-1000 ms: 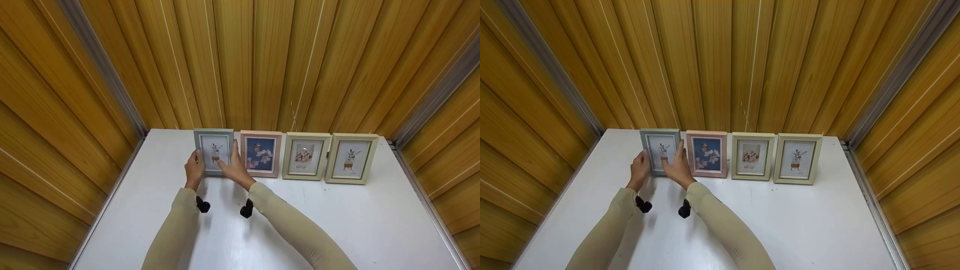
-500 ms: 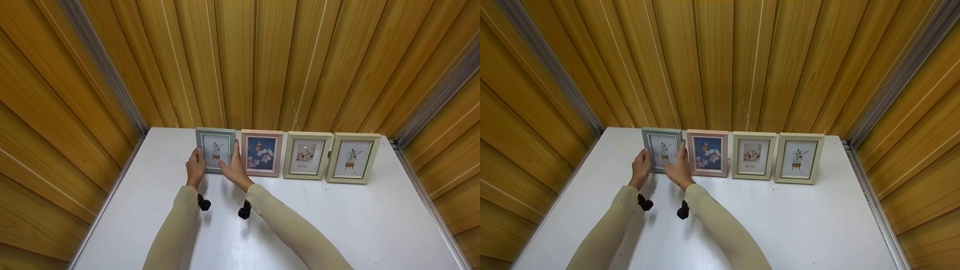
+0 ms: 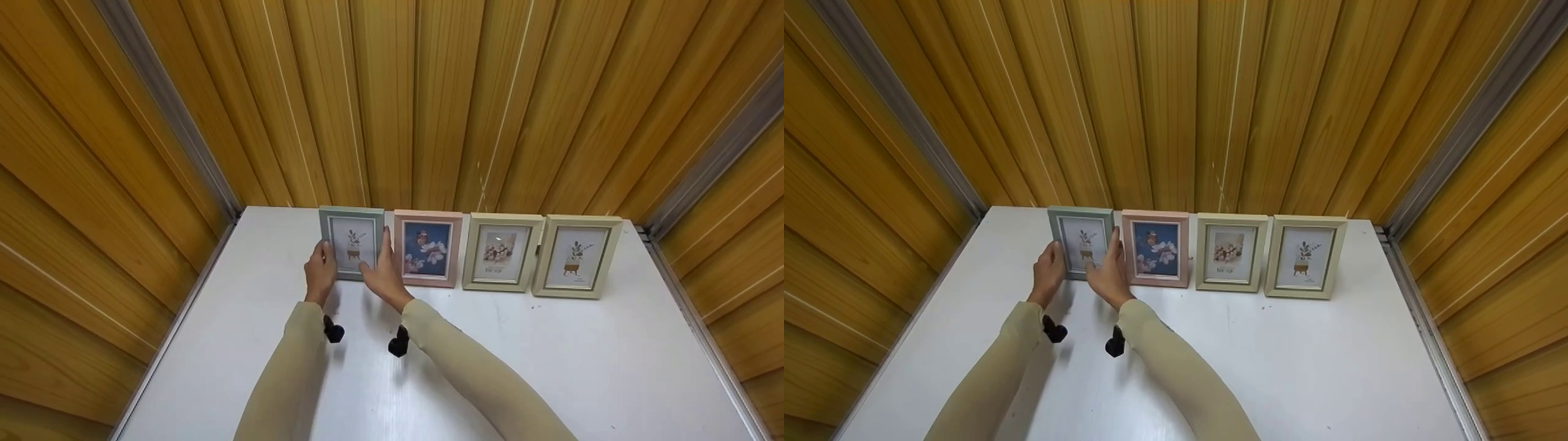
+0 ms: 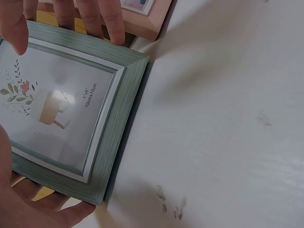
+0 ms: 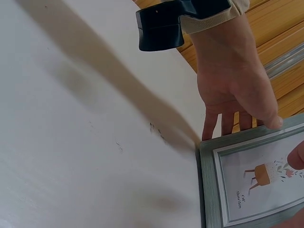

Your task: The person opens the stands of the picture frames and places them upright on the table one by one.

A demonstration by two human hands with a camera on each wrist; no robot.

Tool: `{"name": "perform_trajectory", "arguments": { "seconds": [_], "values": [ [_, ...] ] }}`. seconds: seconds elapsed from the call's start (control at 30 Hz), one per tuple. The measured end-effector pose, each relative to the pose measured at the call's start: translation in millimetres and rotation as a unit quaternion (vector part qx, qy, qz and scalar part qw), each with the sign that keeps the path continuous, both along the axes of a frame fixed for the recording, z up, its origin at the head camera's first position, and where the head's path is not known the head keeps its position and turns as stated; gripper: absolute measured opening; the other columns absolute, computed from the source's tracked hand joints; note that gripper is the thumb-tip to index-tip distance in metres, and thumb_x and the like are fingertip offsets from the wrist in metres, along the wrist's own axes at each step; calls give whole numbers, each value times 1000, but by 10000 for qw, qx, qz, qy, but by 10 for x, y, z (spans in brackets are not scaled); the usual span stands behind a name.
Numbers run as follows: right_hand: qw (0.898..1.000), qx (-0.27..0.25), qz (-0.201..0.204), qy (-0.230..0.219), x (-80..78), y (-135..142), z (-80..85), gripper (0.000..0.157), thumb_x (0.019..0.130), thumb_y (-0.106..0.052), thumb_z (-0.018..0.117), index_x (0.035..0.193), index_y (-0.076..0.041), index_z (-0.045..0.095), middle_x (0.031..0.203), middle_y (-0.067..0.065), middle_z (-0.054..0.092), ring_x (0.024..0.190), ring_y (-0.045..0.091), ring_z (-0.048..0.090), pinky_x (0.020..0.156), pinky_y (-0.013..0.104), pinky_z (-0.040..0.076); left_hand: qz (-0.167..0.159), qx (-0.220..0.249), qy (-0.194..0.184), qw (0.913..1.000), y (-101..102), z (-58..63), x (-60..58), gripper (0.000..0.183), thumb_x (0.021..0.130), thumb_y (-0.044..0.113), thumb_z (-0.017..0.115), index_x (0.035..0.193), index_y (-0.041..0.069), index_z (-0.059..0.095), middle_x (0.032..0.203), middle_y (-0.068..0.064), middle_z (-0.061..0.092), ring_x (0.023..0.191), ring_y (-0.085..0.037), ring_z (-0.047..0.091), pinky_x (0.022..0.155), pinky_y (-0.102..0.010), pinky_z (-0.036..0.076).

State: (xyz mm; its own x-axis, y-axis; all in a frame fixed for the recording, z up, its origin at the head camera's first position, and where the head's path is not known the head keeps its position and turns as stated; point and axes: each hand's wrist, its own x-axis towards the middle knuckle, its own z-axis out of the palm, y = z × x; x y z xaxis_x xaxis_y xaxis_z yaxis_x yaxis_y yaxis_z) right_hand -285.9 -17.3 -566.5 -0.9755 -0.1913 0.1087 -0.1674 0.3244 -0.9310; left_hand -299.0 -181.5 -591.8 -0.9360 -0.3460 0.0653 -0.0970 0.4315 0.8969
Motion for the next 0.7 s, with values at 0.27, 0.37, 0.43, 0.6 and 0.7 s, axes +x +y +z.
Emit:
{"name": "perform_trajectory", "arguments": {
  "seconds": [0.27, 0.37, 0.43, 0.6, 0.7],
  "values": [
    [9998, -14, -47, -169, 44, 11, 29, 94, 102, -13, 60, 164, -14, -10, 172, 11, -2, 157, 30, 8, 125, 46, 17, -61, 25, -65, 10000, 6, 0, 5, 54, 113, 39, 32, 154, 6, 44, 151, -19, 52, 140, -34, 49, 115, -49, 38],
    [9998, -38, -46, -179, 83, 26, 75, 91, 103, -14, 58, 164, -11, -9, 172, 13, -2, 157, 30, 6, 125, 46, 15, -103, -20, -2, 9999, 7, 10, 16, 54, 113, 38, 33, 154, 6, 44, 149, -20, 54, 137, -35, 52, 112, -50, 41],
    [9998, -37, -47, -176, 109, 41, 110, 90, 103, -15, 57, 164, -10, -8, 172, 13, -2, 157, 29, 6, 125, 46, 15, -148, -49, 66, 9999, 5, 13, 31, 53, 113, 38, 34, 154, 6, 44, 147, -21, 55, 134, -36, 55, 109, -50, 44],
    [9999, 77, -14, -154, 174, 103, 157, 88, 104, -17, 57, 165, -12, -5, 172, 13, 1, 157, 31, 10, 124, 49, 19, -294, -92, 243, 9992, -13, 7, 123, 52, 112, 36, 37, 156, 8, 40, 151, -19, 52, 135, -37, 54, 108, -50, 46],
    [9995, 273, 114, -67, 221, 164, 165, 86, 103, -17, 58, 165, -9, -1, 172, 14, 5, 156, 33, 14, 123, 50, 20, -397, -335, 404, 9978, -24, -5, 213, 53, 112, 33, 41, 158, 7, 36, 154, -19, 48, 140, -35, 49, 113, -49, 41]
  ]
}}
